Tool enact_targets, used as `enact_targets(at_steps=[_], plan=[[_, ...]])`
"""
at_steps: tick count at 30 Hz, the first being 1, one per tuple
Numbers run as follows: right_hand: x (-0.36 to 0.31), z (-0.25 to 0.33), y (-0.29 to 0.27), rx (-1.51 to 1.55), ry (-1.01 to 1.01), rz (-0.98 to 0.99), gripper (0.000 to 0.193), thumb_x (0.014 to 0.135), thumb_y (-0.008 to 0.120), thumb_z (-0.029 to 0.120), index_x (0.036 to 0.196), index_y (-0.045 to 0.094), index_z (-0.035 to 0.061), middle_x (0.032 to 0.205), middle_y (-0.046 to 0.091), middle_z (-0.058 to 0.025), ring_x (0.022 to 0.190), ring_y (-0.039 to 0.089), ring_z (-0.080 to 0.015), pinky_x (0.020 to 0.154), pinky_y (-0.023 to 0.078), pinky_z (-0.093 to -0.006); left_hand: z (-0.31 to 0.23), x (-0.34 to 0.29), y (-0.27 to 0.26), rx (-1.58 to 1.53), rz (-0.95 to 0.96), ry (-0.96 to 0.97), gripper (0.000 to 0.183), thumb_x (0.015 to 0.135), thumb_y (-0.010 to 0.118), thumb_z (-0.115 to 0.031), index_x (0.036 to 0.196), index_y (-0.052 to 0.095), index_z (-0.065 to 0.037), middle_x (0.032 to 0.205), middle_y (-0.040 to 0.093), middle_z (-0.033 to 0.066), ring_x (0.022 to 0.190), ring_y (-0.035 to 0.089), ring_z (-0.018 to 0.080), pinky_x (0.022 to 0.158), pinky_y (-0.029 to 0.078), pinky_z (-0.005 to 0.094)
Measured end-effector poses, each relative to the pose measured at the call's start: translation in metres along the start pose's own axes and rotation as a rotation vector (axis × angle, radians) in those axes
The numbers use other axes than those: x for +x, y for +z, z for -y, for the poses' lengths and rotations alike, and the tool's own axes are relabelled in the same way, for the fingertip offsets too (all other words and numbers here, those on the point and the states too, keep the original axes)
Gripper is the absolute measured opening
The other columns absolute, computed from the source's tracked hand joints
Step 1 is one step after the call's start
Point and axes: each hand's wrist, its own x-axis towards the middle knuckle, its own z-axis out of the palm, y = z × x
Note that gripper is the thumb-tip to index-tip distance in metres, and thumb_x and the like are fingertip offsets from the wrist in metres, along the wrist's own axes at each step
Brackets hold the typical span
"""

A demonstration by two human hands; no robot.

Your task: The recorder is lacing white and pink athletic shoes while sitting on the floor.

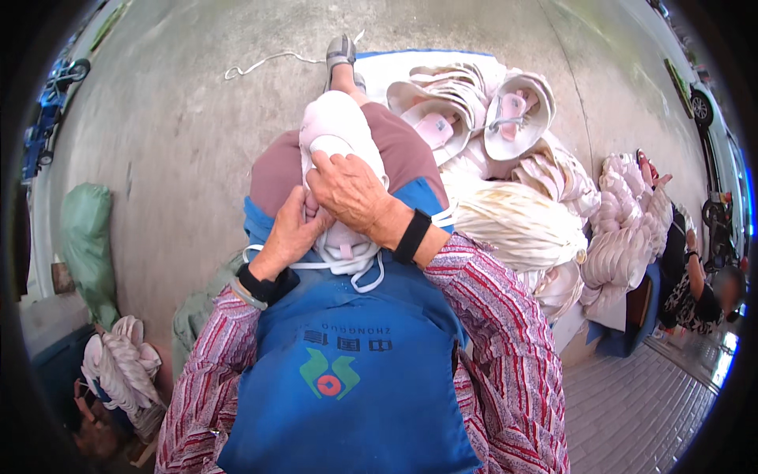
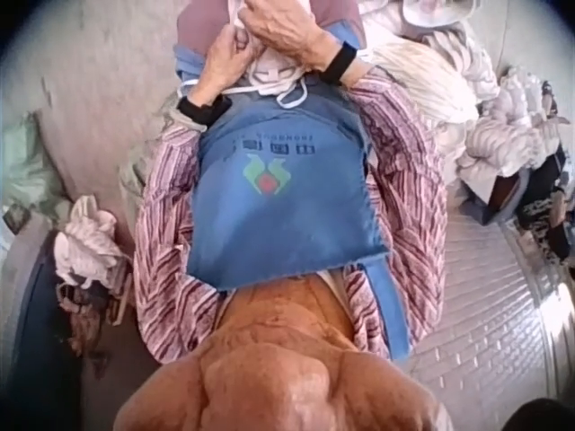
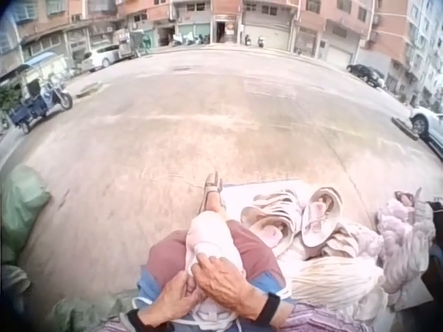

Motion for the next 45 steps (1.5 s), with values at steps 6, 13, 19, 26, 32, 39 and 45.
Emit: enact_targets(at_steps=[6, 13, 19, 26, 32, 39, 45], plan=[[-0.003, 0.008, -0.009, 0.399, 0.293, 0.063, 0.017, 0.076, 0.056, 0.006, 0.091, 0.051, 0.0011, 0.095, 0.050, -0.0168, 0.079, 0.058, -0.0350, 0.067, 0.048, -0.0430, -0.016, -0.022, -0.011, -0.305, 0.013, -0.147, 0.022, 0.089, 0.061, -0.021, 0.092, 0.050, -0.001, 0.083, 0.055, 0.0036, 0.074, 0.053, 0.0141, 0.068, 0.046, 0.0275], [-0.020, 0.068, -0.017, 0.612, 0.136, 0.019, 0.013, 0.083, 0.053, 0.001, 0.095, 0.049, 0.0025, 0.092, 0.051, -0.0142, 0.069, 0.058, -0.0269, 0.059, 0.047, -0.0355, -0.005, -0.021, -0.010, -0.088, -0.050, 0.276, 0.019, 0.092, 0.055, -0.016, 0.104, 0.053, -0.001, 0.087, 0.059, 0.0036, 0.085, 0.058, 0.0141, 0.074, 0.047, 0.0270], [-0.026, 0.039, -0.055, 1.105, 0.452, 0.064, 0.010, 0.091, 0.051, 0.010, 0.091, 0.051, -0.0001, 0.079, 0.052, -0.0116, 0.068, 0.054, -0.0227, 0.064, 0.046, -0.0335, -0.017, -0.037, -0.029, -0.491, -0.126, 0.016, 0.022, 0.096, 0.047, -0.014, 0.114, 0.050, 0.000, 0.087, 0.060, 0.0047, 0.048, 0.045, 0.0040, 0.043, 0.038, 0.0174], [-0.055, 0.051, -0.037, 0.629, 0.248, 0.185, 0.013, 0.085, 0.053, 0.007, 0.097, 0.049, 0.0015, 0.086, 0.054, -0.0208, 0.079, 0.059, -0.0375, 0.068, 0.048, -0.0422, -0.022, -0.045, 0.000, -0.590, -0.046, -0.216, 0.022, 0.095, 0.049, -0.015, 0.110, 0.049, 0.002, 0.078, 0.059, 0.0054, 0.043, 0.044, 0.0045, 0.038, 0.038, 0.0175], [-0.064, 0.020, 0.003, 0.506, 0.156, -0.014, 0.012, 0.086, 0.052, 0.008, 0.094, 0.049, 0.0001, 0.085, 0.052, -0.0192, 0.078, 0.057, -0.0346, 0.065, 0.048, -0.0403, -0.003, -0.019, 0.028, 0.035, -0.167, 0.041, 0.024, 0.094, 0.050, -0.023, 0.097, 0.048, 0.000, 0.077, 0.059, 0.0221, 0.075, 0.061, 0.0379, 0.067, 0.047, 0.0444], [-0.051, 0.016, 0.010, 0.636, 0.185, 0.001, 0.014, 0.088, 0.051, 0.011, 0.097, 0.047, 0.0007, 0.087, 0.051, -0.0196, 0.083, 0.055, -0.0366, 0.070, 0.046, -0.0415, 0.012, -0.003, 0.020, 0.236, -0.223, 0.034, 0.036, 0.098, 0.038, -0.033, 0.090, 0.048, 0.001, 0.081, 0.056, 0.0263, 0.079, 0.057, 0.0417, 0.067, 0.043, 0.0453], [-0.042, 0.008, 0.000, 0.713, 0.237, -0.001, 0.015, 0.089, 0.050, 0.014, 0.095, 0.050, 0.0004, 0.088, 0.052, -0.0206, 0.087, 0.052, -0.0384, 0.078, 0.042, -0.0430, 0.013, 0.005, 0.031, 0.212, -0.330, 0.066, 0.032, 0.096, 0.041, -0.029, 0.087, 0.048, 0.000, 0.080, 0.055, 0.0279, 0.079, 0.054, 0.0467, 0.067, 0.041, 0.0498]])
